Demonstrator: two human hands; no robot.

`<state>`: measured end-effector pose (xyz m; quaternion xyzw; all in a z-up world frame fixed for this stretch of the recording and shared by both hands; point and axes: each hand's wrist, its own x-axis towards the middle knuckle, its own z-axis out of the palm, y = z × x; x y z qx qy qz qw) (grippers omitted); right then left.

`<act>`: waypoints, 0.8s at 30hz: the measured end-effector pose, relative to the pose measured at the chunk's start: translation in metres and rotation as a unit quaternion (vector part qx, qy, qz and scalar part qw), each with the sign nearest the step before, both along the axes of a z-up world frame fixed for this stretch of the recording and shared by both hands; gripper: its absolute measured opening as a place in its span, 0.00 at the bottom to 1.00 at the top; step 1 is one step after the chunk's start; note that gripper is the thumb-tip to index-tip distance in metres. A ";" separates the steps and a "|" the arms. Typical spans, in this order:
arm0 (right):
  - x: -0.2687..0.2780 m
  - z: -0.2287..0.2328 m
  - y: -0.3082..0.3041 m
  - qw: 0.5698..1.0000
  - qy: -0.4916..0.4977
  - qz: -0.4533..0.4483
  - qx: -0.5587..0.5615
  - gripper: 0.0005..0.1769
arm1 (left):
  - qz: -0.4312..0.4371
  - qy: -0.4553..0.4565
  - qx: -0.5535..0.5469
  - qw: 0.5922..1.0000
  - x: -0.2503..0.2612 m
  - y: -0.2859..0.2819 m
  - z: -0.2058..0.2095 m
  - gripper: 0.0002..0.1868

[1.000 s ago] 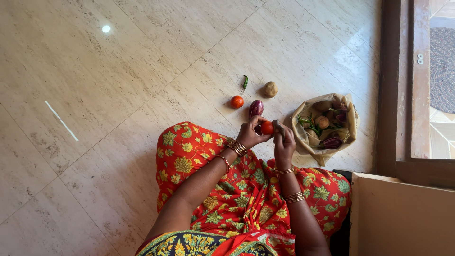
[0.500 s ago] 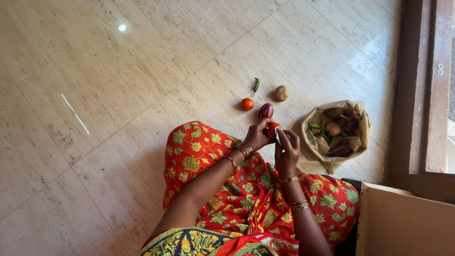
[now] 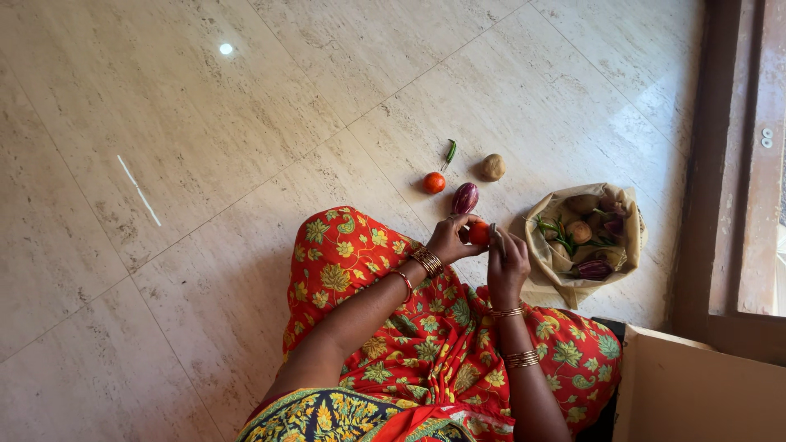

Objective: The person sits on the floor and peels a tomato and a green chili pepper using a small knife. The peeled items are placed on the floor next to other vegetables.

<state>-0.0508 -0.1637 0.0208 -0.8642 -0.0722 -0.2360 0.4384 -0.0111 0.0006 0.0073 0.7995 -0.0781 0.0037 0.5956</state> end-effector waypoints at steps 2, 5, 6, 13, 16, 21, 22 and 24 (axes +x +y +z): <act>-0.010 0.018 0.012 1.000 0.004 0.028 0.004 0.15 | 0.014 -0.018 -0.028 0.999 -0.003 0.003 0.000 0.29; -0.011 0.024 0.017 0.999 -0.010 0.036 0.001 0.16 | 0.032 0.003 -0.010 0.999 -0.002 0.006 -0.003 0.29; -0.010 0.019 0.015 0.999 -0.017 0.033 -0.002 0.16 | 0.037 0.018 0.005 0.999 0.000 0.006 -0.005 0.30; 0.006 -0.032 -0.032 0.883 0.223 0.017 0.413 0.11 | 0.238 0.038 -0.054 0.969 0.025 0.029 -0.038 0.32; 0.002 -0.032 -0.066 0.834 0.228 0.028 0.501 0.07 | 0.370 0.063 -0.030 0.927 0.034 0.042 -0.062 0.31; -0.013 -0.018 -0.103 0.801 0.222 0.025 0.555 0.06 | 0.434 0.144 0.043 0.888 0.042 0.052 -0.087 0.32; -0.018 -0.018 -0.107 0.800 0.234 0.015 0.552 0.06 | 0.433 0.152 0.046 0.888 0.043 0.052 -0.090 0.31; -0.023 -0.022 -0.114 0.798 0.259 -0.006 0.545 0.05 | 0.428 0.166 0.054 0.887 0.046 0.050 -0.095 0.30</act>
